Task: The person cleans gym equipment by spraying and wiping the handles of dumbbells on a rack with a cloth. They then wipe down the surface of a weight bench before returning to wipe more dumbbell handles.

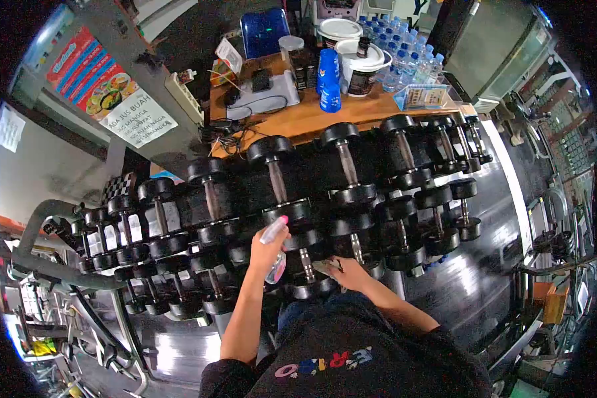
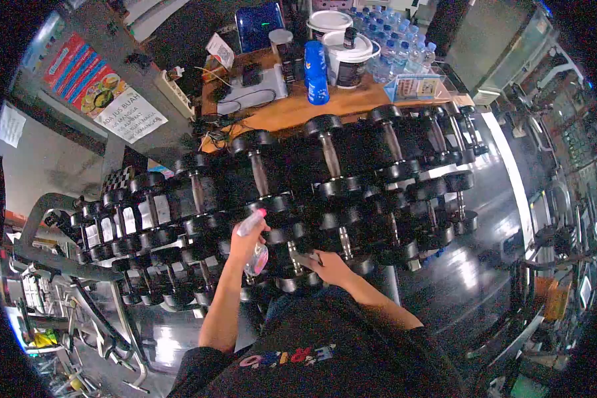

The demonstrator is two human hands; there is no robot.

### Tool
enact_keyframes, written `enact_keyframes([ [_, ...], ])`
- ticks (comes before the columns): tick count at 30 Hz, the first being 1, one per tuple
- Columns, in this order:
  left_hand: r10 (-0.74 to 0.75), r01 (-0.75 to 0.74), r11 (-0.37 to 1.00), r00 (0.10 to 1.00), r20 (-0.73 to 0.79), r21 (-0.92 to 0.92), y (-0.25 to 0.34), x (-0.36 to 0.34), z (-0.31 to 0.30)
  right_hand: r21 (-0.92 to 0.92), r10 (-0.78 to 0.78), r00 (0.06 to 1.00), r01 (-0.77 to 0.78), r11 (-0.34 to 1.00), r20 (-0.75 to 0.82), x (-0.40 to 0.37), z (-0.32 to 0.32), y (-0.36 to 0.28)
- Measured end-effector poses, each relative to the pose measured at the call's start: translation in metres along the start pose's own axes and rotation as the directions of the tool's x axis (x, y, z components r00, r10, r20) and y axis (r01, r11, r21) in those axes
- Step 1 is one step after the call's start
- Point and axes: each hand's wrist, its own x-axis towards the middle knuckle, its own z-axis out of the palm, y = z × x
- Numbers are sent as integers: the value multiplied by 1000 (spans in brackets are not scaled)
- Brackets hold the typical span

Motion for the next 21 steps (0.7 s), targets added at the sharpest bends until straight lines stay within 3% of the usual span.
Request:
enact_keyframes([
  [1, -26, 28, 996, 999, -30, 90, 1, -6, 11, 119, 132, 991, -132, 984, 8, -8, -2, -3],
  [5, -71, 67, 987, 997, 19, 145, 17, -7, 69, 176, 88, 988, -65, 982, -128, -15, -9, 38],
  [7, -48, 40, 990, 997, 58, 132, 35, -2, 95, 122, 203, 974, -190, 974, -98, -25, -33, 34],
  [9, -73, 41, 923, 995, 67, 383, 60, -2, 118, 96, 129, 967, -110, 989, -222, -33, -42, 43],
  [11, -71, 36, 892, 995, 63, 450, 49, 11, 132, 160, 38, 882, 43, 986, -470, -43, -51, 50],
  [12, -87, 58, 915, 995, 56, 399, 50, 15, 136, 421, 243, 906, -80, 903, -348, -47, -61, 49],
  [13, -104, 81, 934, 993, 50, 347, 50, 19, 139, 426, 243, 901, -74, 902, -359, -49, -65, 53],
  [15, -81, 58, 959, 994, 72, 279, 47, 21, 141, 524, 241, 816, 87, 847, -526, -50, -75, 60],
  [16, -28, 14, 986, 996, 82, 167, 40, 23, 140, 582, 341, 794, 20, 813, -503, -49, -83, 58],
  [17, 21, -26, 998, 996, 88, 54, 32, 24, 138, 588, 344, 787, 29, 808, -512, -42, -89, 55],
  [19, 21, -24, 999, 996, 91, 31, 20, 25, 131, 383, 197, 627, 175, 907, -753, -17, -98, 40],
  [21, 32, -30, 999, 996, 86, -26, 13, 20, 124, -109, -197, 578, 183, 977, -792, 13, -108, 17],
])
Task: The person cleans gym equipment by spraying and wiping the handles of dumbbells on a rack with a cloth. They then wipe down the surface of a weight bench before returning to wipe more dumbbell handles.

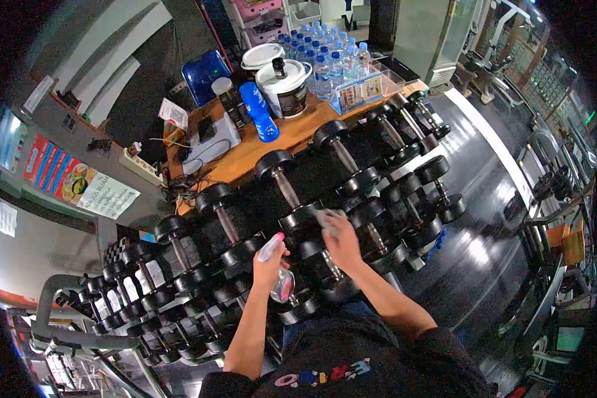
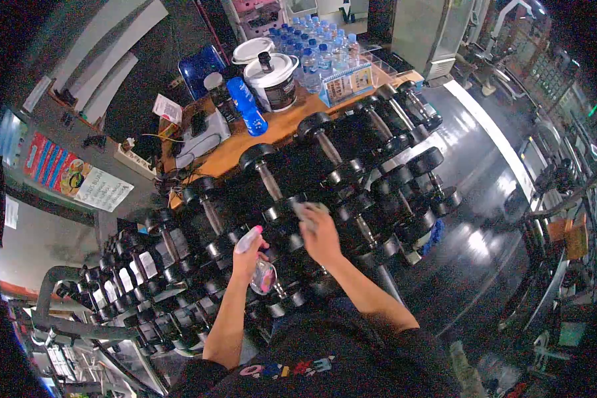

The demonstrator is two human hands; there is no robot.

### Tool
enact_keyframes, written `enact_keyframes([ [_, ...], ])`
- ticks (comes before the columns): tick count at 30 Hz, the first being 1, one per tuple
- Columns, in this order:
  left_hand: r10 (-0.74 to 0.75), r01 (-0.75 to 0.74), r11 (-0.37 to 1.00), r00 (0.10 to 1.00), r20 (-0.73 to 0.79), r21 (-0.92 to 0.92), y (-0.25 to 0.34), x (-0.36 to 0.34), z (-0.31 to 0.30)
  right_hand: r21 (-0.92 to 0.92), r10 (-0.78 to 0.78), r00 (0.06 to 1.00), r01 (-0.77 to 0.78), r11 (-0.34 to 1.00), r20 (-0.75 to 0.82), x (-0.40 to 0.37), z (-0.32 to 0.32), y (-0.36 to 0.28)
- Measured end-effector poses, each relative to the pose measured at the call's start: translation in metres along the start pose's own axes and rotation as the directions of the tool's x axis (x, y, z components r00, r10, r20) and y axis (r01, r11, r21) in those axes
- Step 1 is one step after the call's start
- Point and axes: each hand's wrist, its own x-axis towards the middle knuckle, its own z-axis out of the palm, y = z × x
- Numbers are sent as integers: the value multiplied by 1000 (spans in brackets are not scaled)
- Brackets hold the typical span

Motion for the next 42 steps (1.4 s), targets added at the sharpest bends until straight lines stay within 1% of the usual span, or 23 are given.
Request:
enact_keyframes([
  [2, -8, 8, 1000, 1000, -27, -7, -3, -8, -3, -366, -340, 867, 469, 804, 364, 31, 18, -10],
  [3, 1, -2, 999, 999, -33, -33, -5, -12, -4, -358, -343, 864, 473, 805, 369, 39, 39, -7],
  [5, -35, 33, 999, 998, -42, -41, -3, -21, -10, -442, -570, 621, 784, 437, 538, 50, 90, 7],
  [6, -44, 42, 998, 998, -54, -38, -7, -25, -14, -429, -571, 618, 786, 445, 540, 56, 100, -2],
  [8, 9, -4, 996, 998, -65, 89, -17, -37, -23, -438, -206, 581, 763, 476, 788, 67, 109, -26],
  [12, 5, 13, 988, 994, -113, 153, -16, -76, -33, -440, -57, 569, 692, 573, 821, 95, 121, -44],
  [16, -35, 46, 997, 986, -165, 65, -20, -100, -33, -288, -42, 606, 436, 853, 794, 125, 125, -42],
  [18, -45, 48, 999, 980, -192, 9, -18, -101, -28, -256, 38, 619, 267, 929, 784, 141, 122, -41],
  [19, -22, 19, 1000, 987, -157, -25, -22, -98, -28, -261, 40, 621, 269, 927, 783, 146, 125, -33],
  [21, -3, -3, 998, 997, -81, -69, -21, -91, -28, 25, 22, 727, -54, 998, 686, 152, 128, -20],
  [22, -4, -2, 997, 997, -78, -77, -17, -85, -27, 17, 26, 726, -53, 998, 688, 152, 125, -15],
  [23, -8, -2, 991, 997, -74, -135, -12, -77, -26, 291, 111, 798, -341, 894, 592, 149, 122, -11],
  [24, -10, -3, 981, 997, -71, -194, -5, -68, -23, 555, 234, 825, -529, 642, 515, 146, 115, -10],
  [25, -16, -2, 966, 998, -67, -260, 5, -59, -21, 550, 234, 823, -529, 646, 518, 143, 104, -7],
  [27, 22, -48, 948, 996, -86, -313, 35, -40, -15, 715, 333, 899, -430, 551, 283, 135, 79, -2],
  [28, 7, -39, 940, 995, -97, -338, 48, -32, -13, 668, 597, 781, -546, 506, 186, 127, 70, -3],
  [31, 4, -53, 918, 992, -125, -393, 60, 3, -10, 735, 502, 832, -492, 467, 237, 116, 36, 23],
  [33, -8, -41, 897, 994, -110, -440, 53, 25, -11, 724, 520, 830, -484, 491, 202, 113, 18, 21],
  [35, -164, 83, 839, 981, -103, -538, 46, 39, -14, 687, 564, 811, -500, 528, 156, 118, 6, 14],
  [36, -160, 84, 841, 982, -98, -534, 47, 40, -12, 642, 605, 788, -524, 559, 115, 121, 3, 13],
  [38, -159, 67, 831, 980, -121, -552, 48, 38, -8, 664, 528, 840, -466, 585, 124, 135, 4, 17],
  [40, -143, 79, 825, 987, -71, -560, 34, 37, -12, 543, 359, 919, -386, 745, 162, 158, 11, -10],
  [42, -123, 56, 867, 987, -105, -495, 26, 25, -11, 201, -71, 996, 60, 978, 51, 183, 41, -22],
])
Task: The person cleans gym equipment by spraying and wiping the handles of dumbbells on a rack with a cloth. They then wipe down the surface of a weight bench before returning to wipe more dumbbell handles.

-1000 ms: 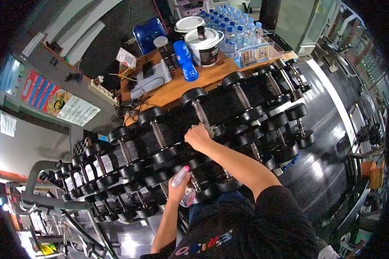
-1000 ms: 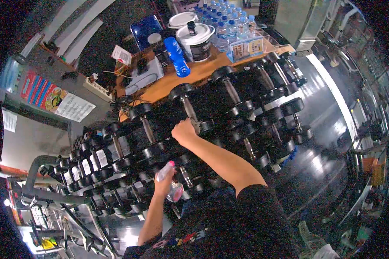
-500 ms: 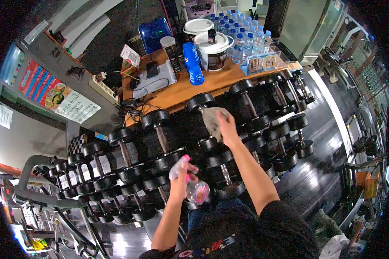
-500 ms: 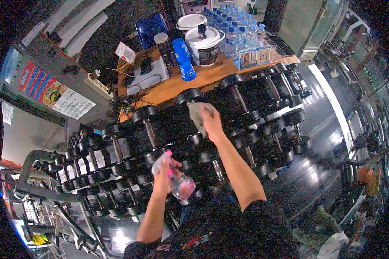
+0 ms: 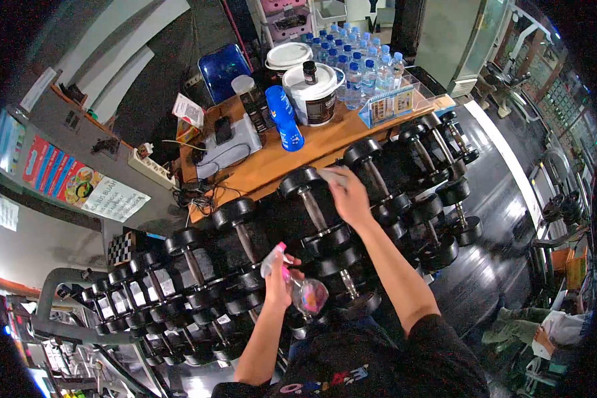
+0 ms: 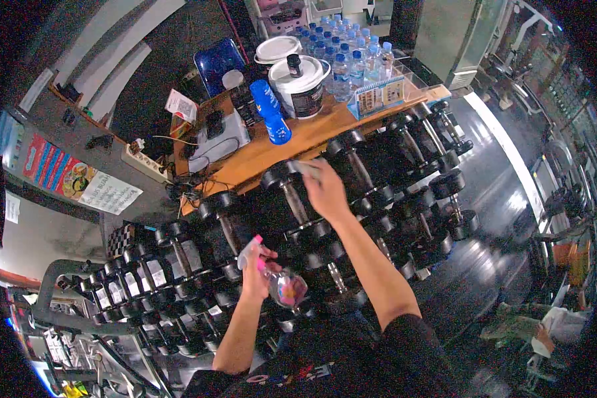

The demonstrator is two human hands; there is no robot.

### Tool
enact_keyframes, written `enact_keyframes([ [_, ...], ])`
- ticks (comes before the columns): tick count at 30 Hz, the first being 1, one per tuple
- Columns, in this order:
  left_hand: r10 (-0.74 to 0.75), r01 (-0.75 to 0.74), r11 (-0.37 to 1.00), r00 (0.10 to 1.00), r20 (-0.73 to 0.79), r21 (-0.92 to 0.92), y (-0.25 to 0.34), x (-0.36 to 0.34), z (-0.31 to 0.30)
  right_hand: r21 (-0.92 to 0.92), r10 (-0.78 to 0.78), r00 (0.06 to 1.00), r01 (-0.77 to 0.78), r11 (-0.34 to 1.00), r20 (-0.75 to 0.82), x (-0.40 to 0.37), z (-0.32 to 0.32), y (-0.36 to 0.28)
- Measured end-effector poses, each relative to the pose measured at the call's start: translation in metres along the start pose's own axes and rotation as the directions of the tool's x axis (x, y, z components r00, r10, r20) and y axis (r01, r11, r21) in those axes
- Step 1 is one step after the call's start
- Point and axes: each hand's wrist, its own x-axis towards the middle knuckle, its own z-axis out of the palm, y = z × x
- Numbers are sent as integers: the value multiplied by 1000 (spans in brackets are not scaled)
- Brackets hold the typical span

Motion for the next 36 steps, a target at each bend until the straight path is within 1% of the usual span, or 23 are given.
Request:
enact_keyframes([
  [2, -43, 41, 994, 999, 20, 102, -9, -11, -12, -189, -298, 950, 312, 931, 98, 18, 38, -8],
  [4, -14, 9, 984, 1000, 28, 176, -19, -26, -18, -528, -349, 855, 513, 677, 383, 21, 77, -1],
  [5, -47, 47, 984, 999, -5, 172, -46, -24, -46, -600, -396, 787, 617, 510, 473, 23, 93, 11],
  [6, -36, 22, 984, 996, 76, 177, -32, -41, -38, -592, -401, 782, 624, 511, 478, 29, 100, 10],
  [8, 5, -41, 959, 992, 127, 279, -19, -65, -38, -603, -150, 756, 610, 514, 637, 43, 116, 7],
  [9, -68, 33, 958, 991, 114, 284, -22, -72, -49, -590, -160, 749, 618, 520, 643, 48, 123, 9],
  [12, -108, 53, 949, 981, 160, 311, -37, -93, -70, -581, 60, 622, 688, 435, 781, 70, 148, 9],
  [13, -141, 82, 935, 978, 151, 346, -35, -101, -69, -572, 54, 614, 695, 436, 787, 71, 158, 17],
  [15, -131, 58, 906, 980, 148, 419, -35, -117, -69, -663, 32, 697, 664, 346, 716, 69, 175, 26],
  [16, -112, 30, 888, 982, 151, 460, -41, -125, -72, -660, 23, 696, 668, 345, 717, 70, 174, 17],
  [18, -62, -37, 884, 979, 194, 465, -54, -138, -79, -566, 29, 659, 622, 541, 751, 71, 163, 4],
  [19, -85, 4, 895, 983, 161, 446, -56, -143, -79, -574, 27, 668, 618, 537, 744, 70, 156, 4],
  [21, -56, -8, 919, 987, 152, 395, -57, -151, -73, -433, -275, 856, 469, 769, 439, 69, 139, 2],
  [22, -46, -21, 919, 986, 160, 393, -58, -151, -71, -437, -284, 855, 476, 763, 434, 71, 131, 1],
  [24, -20, -50, 905, 987, 160, 423, -59, -159, -71, -479, -129, 978, 194, 856, 165, 70, 116, 2],
  [25, -13, -55, 904, 988, 155, 424, -56, -163, -69, -416, -231, 969, 246, 875, 88, 67, 107, 7],
  [26, -28, -38, 899, 989, 144, 437, -66, -162, -80, -510, -168, 982, 187, 840, 85, 62, 99, 14],
  [28, 41, -117, 879, 984, 171, 462, -61, -168, -78, -472, 64, 998, -55, 880, 4, 45, 87, 42],
  [30, 22, -74, 899, 992, 126, 432, -52, -178, -78, -220, 258, 959, -278, 935, -115, 20, 74, 61],
  [32, 33, -67, 889, 996, 81, 454, -46, -188, -80, -276, 419, 908, -402, 873, 4, 2, 58, 67],
  [34, 65, -82, 847, 997, 49, 526, -46, -198, -84, -251, 426, 900, -393, 885, 90, -4, 48, 78],
  [35, 31, -37, 870, 999, 20, 491, -51, -202, -91, -207, 365, 894, -318, 925, 258, -13, 35, 81],
  [36, -5, 7, 891, 1000, -4, 455, -56, -206, -98, -323, 433, 814, -321, 890, 386, -16, 27, 73],
])
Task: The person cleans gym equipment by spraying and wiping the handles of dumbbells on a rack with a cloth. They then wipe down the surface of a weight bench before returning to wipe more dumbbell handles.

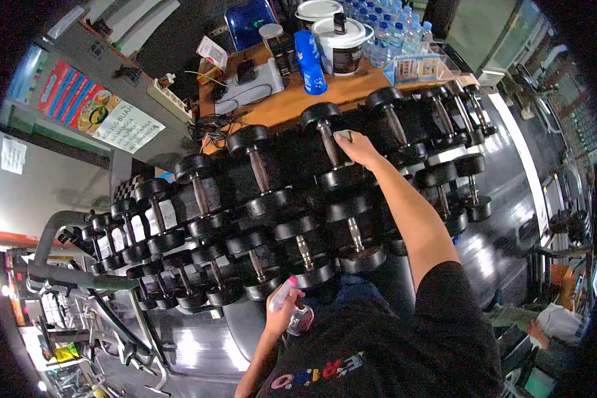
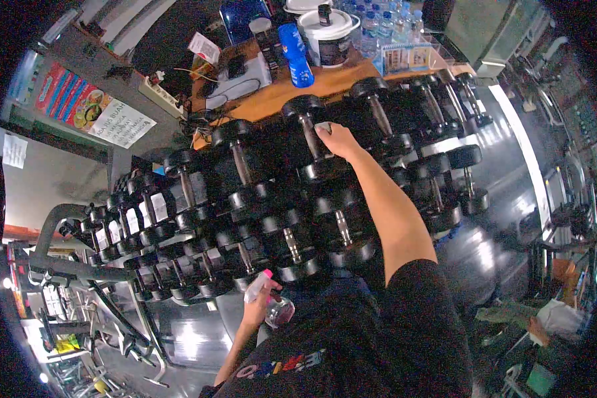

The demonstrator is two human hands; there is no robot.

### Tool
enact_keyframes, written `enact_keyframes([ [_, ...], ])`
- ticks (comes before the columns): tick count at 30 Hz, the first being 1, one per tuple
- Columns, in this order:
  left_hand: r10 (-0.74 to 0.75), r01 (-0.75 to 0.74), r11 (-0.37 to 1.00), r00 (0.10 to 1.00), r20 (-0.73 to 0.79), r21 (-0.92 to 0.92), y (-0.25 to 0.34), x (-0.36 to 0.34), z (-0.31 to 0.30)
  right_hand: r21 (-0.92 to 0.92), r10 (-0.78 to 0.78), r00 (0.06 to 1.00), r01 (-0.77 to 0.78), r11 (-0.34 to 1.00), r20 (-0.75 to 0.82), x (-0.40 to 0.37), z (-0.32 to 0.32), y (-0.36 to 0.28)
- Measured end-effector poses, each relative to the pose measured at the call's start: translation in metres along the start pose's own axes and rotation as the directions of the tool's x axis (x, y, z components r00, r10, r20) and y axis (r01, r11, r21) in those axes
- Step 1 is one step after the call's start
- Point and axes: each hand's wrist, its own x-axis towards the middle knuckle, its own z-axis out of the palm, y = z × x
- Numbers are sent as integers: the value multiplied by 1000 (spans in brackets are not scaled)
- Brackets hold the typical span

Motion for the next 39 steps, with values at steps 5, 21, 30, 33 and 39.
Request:
enact_keyframes([
  [5, -18, 20, 999, 999, 41, -44, -13, -15, -15, 747, 236, 872, 196, 635, -429, -96, -27, 1],
  [21, 26, -21, 998, 995, 95, -54, -91, -83, -110, 706, 416, 903, -362, 609, 105, -482, 153, 130],
  [30, 65, -106, 984, 961, 270, 141, -80, -77, -82, 827, 531, 830, -414, 379, 172, -563, 113, 99],
  [33, 102, -141, 982, 957, 272, 127, -76, -74, -75, 800, 585, 807, -405, 442, 85, -576, 102, 104],
  [39, 88, -122, 979, 976, 199, 162, -63, -68, -40, 697, 599, 800, -439, 567, 18, -548, 83, 154],
])
